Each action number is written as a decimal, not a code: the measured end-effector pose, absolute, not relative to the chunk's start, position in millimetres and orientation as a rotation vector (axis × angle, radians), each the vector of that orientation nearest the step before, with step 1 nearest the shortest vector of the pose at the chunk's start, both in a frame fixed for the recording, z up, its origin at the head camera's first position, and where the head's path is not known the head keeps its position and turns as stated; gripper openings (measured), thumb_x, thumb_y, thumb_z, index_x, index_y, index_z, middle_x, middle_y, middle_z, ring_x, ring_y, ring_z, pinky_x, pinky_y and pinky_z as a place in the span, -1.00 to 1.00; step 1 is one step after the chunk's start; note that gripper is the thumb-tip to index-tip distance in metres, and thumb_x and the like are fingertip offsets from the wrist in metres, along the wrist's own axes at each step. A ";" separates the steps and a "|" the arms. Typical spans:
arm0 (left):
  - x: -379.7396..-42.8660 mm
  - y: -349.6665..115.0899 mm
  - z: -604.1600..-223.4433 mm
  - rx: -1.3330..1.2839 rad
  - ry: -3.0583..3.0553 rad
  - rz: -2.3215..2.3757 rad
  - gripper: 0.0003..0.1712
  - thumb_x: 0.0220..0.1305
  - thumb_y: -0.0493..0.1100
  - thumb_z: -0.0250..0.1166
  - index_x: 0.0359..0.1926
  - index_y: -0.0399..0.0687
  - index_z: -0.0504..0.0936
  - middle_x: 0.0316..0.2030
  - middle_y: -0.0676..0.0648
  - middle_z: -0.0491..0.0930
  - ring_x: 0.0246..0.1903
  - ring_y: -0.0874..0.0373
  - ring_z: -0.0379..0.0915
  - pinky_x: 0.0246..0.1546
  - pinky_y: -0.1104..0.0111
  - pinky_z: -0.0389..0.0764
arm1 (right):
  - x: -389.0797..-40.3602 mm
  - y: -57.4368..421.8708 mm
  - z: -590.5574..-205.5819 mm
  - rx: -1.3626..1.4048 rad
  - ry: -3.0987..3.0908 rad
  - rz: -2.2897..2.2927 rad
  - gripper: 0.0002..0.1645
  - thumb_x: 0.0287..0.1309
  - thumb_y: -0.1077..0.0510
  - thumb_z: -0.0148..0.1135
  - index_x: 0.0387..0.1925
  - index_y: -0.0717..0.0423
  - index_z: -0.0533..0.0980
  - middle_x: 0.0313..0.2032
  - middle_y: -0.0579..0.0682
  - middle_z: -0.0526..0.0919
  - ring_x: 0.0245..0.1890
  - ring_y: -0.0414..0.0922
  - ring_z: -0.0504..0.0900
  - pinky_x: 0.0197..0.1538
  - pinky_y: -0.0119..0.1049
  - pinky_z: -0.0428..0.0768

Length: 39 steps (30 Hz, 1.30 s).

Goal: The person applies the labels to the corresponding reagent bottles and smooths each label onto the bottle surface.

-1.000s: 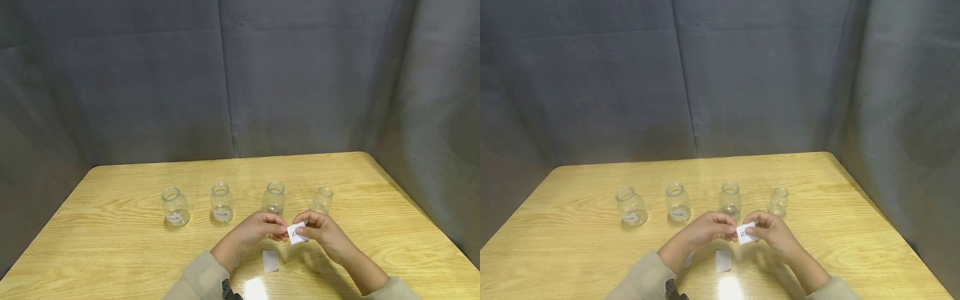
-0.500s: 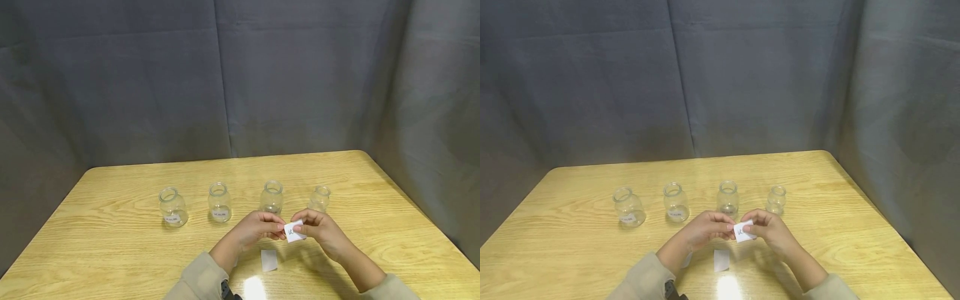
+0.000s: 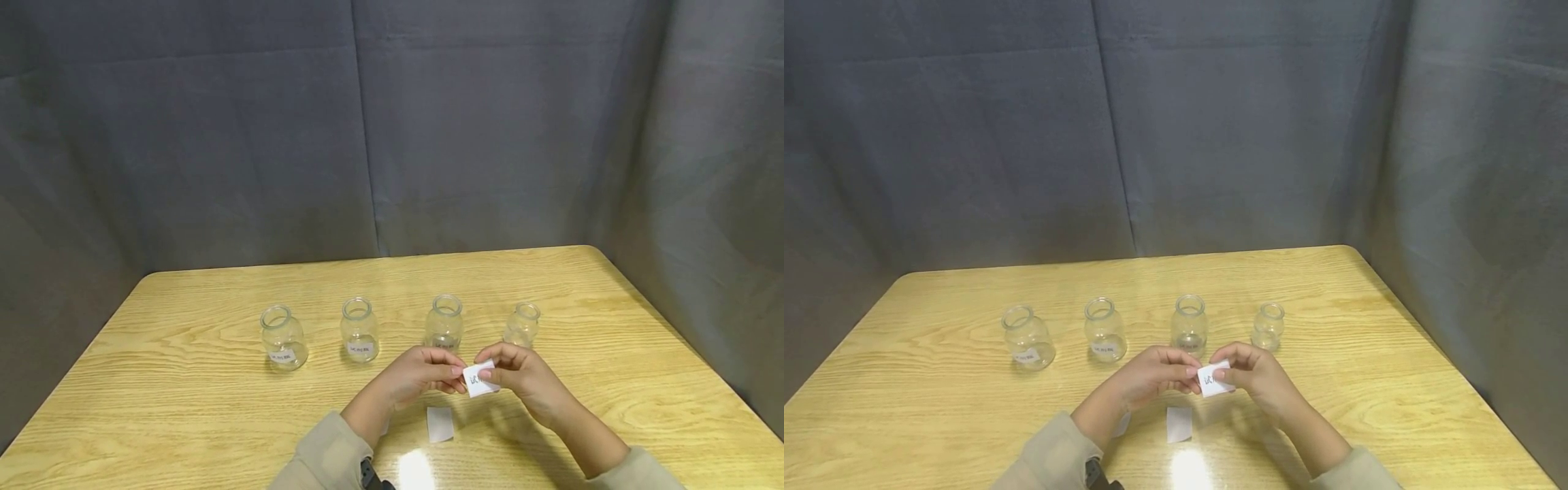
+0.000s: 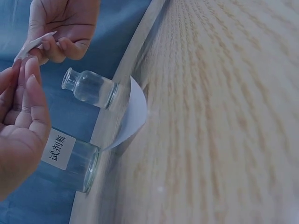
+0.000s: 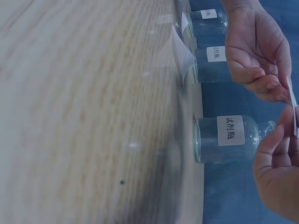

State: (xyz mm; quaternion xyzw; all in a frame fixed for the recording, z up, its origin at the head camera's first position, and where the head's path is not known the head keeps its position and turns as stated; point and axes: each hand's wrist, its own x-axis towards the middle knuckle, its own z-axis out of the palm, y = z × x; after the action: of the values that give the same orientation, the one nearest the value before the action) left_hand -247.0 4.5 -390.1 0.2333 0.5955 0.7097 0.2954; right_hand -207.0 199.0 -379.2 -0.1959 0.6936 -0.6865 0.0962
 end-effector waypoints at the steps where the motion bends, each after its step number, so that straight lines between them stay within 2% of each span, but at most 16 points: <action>1: -247.0 4.5 -390.2 0.621 1.583 1.888 -0.70 0.13 -0.38 0.07 -0.18 -0.62 0.36 -0.55 0.02 0.54 -0.50 0.23 0.49 -0.36 0.42 0.47 | -207.0 199.3 -379.6 -0.585 2.050 -2.035 -0.82 0.05 0.31 0.07 -0.31 0.01 0.49 -0.44 -0.13 0.50 -0.39 -0.22 0.47 -0.29 -0.35 0.44; 12: -245.2 6.0 -389.6 0.605 1.657 1.892 -0.75 0.10 -0.37 0.12 -0.25 -0.56 0.41 -0.55 -0.01 0.52 -0.49 0.21 0.48 -0.33 0.37 0.48 | -209.0 198.7 -382.1 -0.508 2.086 -2.021 -0.86 0.03 0.27 0.11 -0.30 0.09 0.47 -0.46 -0.12 0.48 -0.41 -0.22 0.45 -0.30 -0.35 0.44; 17: -242.3 7.0 -384.8 0.623 1.726 1.886 -0.77 0.11 -0.32 0.13 -0.29 -0.50 0.45 -0.56 0.00 0.51 -0.48 0.22 0.47 -0.33 0.37 0.48 | -208.1 195.5 -378.0 -0.540 2.135 -1.960 -0.83 0.03 0.24 0.13 -0.27 0.13 0.43 -0.41 -0.04 0.49 -0.41 -0.20 0.46 -0.31 -0.31 0.46; 22: -242.6 5.7 -381.5 0.675 1.671 1.876 -0.74 0.14 -0.32 0.10 -0.24 -0.53 0.42 -0.55 0.02 0.53 -0.47 0.24 0.48 -0.31 0.35 0.48 | -208.4 192.0 -375.7 -0.613 2.092 -2.001 -0.86 0.06 0.28 0.08 -0.28 0.11 0.45 -0.38 -0.04 0.50 -0.39 -0.20 0.46 -0.33 -0.36 0.47; 29: -243.4 4.0 -385.4 0.734 1.570 1.891 -0.72 0.16 -0.37 0.06 -0.21 -0.62 0.34 -0.54 0.04 0.53 -0.47 0.24 0.49 -0.38 0.43 0.47 | -206.4 191.8 -376.8 -0.688 1.958 -2.092 -0.78 0.08 0.35 0.02 -0.30 0.01 0.47 -0.39 -0.09 0.51 -0.39 -0.22 0.47 -0.33 -0.37 0.47; 39: -241.3 3.9 -384.0 0.725 1.559 1.895 -0.71 0.15 -0.40 0.05 -0.20 -0.65 0.33 -0.53 0.05 0.53 -0.48 0.25 0.50 -0.39 0.45 0.47 | -207.0 193.4 -380.5 -0.677 1.930 -2.066 -0.80 0.10 0.33 0.00 -0.28 0.02 0.46 -0.35 -0.09 0.49 -0.36 -0.22 0.45 -0.30 -0.40 0.45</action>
State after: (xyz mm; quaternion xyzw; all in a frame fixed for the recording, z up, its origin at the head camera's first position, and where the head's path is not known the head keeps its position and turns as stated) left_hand -241.3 3.9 -384.0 0.2713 0.5838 0.7093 0.2873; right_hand -207.0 193.4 -380.5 -0.2314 0.6594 -0.7057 0.1170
